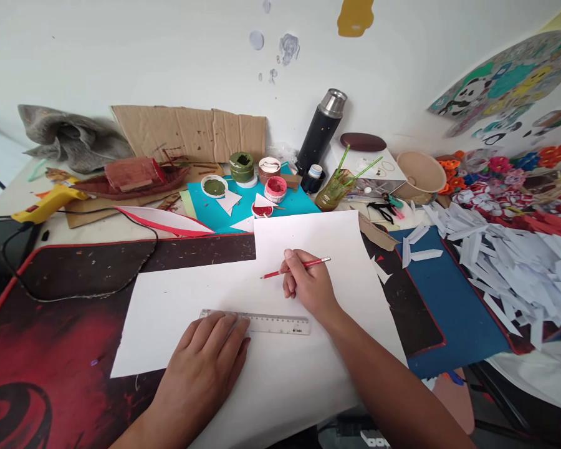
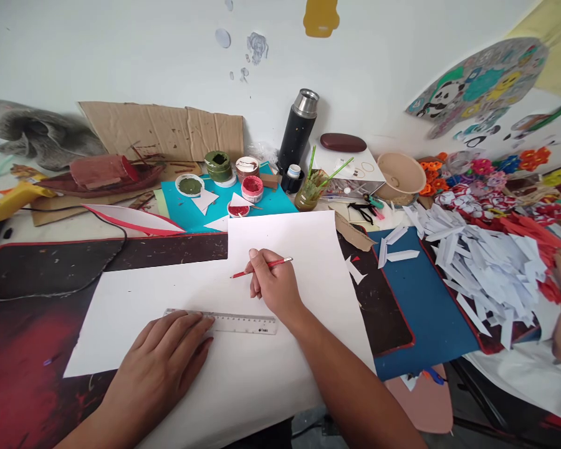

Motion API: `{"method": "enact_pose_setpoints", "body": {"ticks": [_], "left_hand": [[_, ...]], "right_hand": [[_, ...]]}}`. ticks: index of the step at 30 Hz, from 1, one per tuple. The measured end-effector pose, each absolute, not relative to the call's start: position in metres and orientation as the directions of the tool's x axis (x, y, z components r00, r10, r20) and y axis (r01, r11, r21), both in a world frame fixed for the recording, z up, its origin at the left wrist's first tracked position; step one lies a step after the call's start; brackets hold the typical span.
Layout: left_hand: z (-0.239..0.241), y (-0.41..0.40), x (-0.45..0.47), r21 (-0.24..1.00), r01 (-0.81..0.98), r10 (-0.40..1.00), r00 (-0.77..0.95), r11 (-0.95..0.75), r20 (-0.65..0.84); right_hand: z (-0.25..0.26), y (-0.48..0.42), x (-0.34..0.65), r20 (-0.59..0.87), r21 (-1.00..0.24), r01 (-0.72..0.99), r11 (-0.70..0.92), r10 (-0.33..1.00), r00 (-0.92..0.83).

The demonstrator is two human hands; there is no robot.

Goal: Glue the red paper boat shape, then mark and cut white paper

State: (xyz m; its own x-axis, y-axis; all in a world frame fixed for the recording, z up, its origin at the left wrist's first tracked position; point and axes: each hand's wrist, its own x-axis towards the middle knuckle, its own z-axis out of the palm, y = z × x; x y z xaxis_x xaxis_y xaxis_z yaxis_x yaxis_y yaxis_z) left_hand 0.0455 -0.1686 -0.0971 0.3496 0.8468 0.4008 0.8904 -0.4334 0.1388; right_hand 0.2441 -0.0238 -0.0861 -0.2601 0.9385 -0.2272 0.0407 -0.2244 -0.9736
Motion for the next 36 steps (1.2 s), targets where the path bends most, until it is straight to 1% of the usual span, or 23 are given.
{"method": "enact_pose_setpoints", "body": {"ticks": [7, 14, 17, 22, 30, 32, 36], "left_hand": [[-0.097, -0.168, 0.046, 0.138, 0.889, 0.843, 0.35, -0.436, 0.409], [-0.097, -0.167, 0.047, 0.118, 0.892, 0.832, 0.349, -0.436, 0.432], [-0.095, -0.166, 0.048, 0.111, 0.897, 0.833, 0.343, -0.427, 0.433], [-0.092, -0.165, 0.046, 0.109, 0.901, 0.85, 0.349, -0.421, 0.394], [-0.089, -0.173, 0.031, 0.128, 0.892, 0.867, 0.374, -0.433, 0.329], [-0.09, -0.174, 0.027, 0.13, 0.89, 0.863, 0.375, -0.437, 0.338], [-0.095, -0.176, 0.021, 0.083, 0.887, 0.821, 0.38, -0.454, 0.427]], "right_hand": [[-0.082, -0.024, 0.243, -0.236, -0.972, 0.048, -0.231, 0.938, -0.255], [-0.08, -0.021, 0.243, -0.237, -0.967, -0.043, -0.25, 0.951, -0.197], [-0.082, -0.019, 0.242, -0.23, -0.968, -0.056, -0.245, 0.954, -0.195], [-0.082, -0.015, 0.24, -0.216, -0.969, -0.068, -0.237, 0.948, -0.232], [-0.083, -0.01, 0.24, -0.21, -0.96, -0.136, -0.247, 0.948, -0.238], [-0.082, -0.009, 0.24, -0.208, -0.955, -0.16, -0.249, 0.949, -0.236], [-0.082, -0.007, 0.239, -0.212, -0.944, -0.206, -0.257, 0.953, -0.215]]}}
